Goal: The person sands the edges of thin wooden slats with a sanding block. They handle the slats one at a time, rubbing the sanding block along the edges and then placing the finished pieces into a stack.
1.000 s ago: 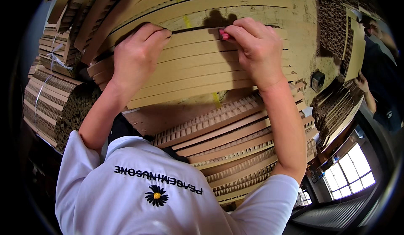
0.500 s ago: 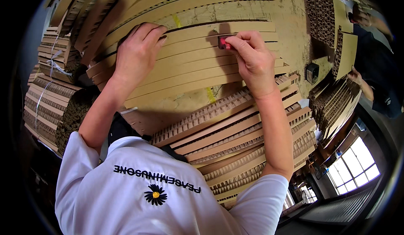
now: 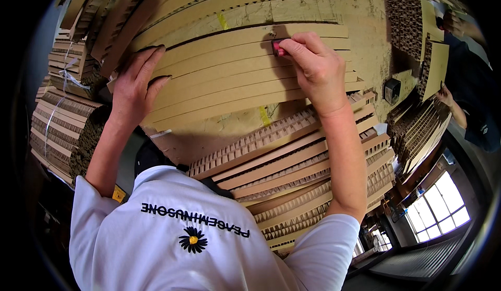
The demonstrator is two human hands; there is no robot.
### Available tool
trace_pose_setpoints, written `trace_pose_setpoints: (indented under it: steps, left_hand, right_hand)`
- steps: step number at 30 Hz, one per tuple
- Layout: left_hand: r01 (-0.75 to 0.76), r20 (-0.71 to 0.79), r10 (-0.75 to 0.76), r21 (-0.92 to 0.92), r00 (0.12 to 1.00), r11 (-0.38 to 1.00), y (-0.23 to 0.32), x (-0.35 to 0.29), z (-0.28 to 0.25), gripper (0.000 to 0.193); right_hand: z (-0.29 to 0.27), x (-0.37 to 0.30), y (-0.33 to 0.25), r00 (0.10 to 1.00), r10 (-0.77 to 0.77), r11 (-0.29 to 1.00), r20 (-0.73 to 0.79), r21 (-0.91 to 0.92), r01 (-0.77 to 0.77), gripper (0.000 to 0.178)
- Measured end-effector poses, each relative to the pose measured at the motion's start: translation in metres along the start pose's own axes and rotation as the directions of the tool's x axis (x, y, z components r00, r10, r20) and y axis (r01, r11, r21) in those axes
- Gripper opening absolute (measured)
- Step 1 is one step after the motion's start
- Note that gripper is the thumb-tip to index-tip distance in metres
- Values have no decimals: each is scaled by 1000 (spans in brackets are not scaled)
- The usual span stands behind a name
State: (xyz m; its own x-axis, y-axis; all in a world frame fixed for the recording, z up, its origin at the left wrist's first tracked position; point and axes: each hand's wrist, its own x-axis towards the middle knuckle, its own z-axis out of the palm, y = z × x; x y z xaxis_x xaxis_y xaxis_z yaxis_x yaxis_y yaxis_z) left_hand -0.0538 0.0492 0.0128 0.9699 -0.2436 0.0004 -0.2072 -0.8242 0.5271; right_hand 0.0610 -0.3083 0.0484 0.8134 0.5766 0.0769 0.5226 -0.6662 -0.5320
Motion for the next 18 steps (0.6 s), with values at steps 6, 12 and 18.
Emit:
trace_pose_setpoints:
  steps: [6,12,18]
  left_hand:
    - [-39,24,39,39,999,998,0,0,0,63]
    - [-42,95,38,45,995,998,6,1,-6,66]
    - [-53,205,43,40,978,998,8,10,-20,67]
  right_hand:
    - [1,3,5,997,-76,997,-31,-19,75,23]
    - [0,6,2,992,-124,981,-11,-154,121,21]
    - [2,6,7,993,-113,982,-16,-153,110,20]
